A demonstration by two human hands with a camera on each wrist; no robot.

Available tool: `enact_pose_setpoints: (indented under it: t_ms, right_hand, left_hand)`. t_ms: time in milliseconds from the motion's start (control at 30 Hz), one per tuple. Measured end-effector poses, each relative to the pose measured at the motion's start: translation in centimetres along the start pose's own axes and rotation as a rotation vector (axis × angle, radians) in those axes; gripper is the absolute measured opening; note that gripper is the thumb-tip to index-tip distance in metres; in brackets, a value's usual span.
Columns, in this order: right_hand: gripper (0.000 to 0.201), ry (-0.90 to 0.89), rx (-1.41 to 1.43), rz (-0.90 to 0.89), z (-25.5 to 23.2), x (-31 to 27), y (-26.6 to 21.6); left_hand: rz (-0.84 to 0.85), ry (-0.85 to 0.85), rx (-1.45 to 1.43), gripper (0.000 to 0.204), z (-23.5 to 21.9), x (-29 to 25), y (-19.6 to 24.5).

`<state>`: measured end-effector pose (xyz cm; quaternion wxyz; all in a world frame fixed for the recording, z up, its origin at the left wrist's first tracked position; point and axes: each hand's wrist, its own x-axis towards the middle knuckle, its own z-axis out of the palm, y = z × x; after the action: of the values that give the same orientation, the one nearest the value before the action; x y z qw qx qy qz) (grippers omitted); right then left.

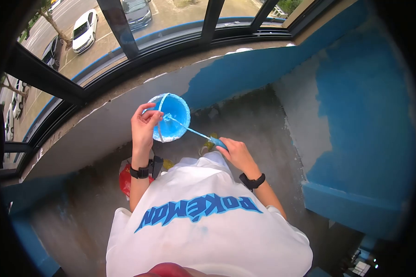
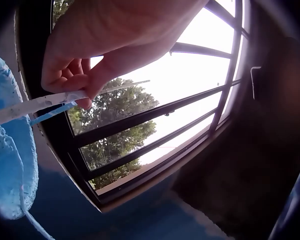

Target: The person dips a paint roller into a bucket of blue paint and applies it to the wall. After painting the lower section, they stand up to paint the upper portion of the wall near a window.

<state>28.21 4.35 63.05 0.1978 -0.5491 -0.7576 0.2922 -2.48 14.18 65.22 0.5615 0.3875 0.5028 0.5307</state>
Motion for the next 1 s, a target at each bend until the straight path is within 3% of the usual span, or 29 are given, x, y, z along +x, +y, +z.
enact_pose_setpoints:
  t_ms: [233,333,433,667,767,1000]
  right_hand:
    - [0.027,0.161,0.065,0.043,1.8,-0.4,0.6]
    - [0.027,0.089,0.128,0.165,0.8,-0.9,0.3]
    - [0.026,0.162,0.085,0.062,1.3,-0.6,1.1]
    - [0.027,0.148,0.148,0.077,3.4,-0.1,1.7]
    - [0.027,0.239,0.175,0.039,3.0,-0.3,1.6]
    - [0.022,0.147,0.269,0.111,2.8,0.5,1.2]
  left_hand:
    - [-0.041,0.015,-0.07,0.029,-0.5,-0.6,0.2]
    - [-0.066,0.008,-0.122,0.03,-0.3,-0.7,0.4]
    - [-0.104,0.022,-0.176,0.031,0.1,-0.7,-0.1]
    - [-0.152,0.074,-0.264,0.034,-0.7,-0.9,0.0]
    - [-0.153,0.058,-0.277,0.033,-0.5,-1.2,0.4]
    - [-0.163,0.056,-0.289,0.03,-0.6,-0.8,0.1]
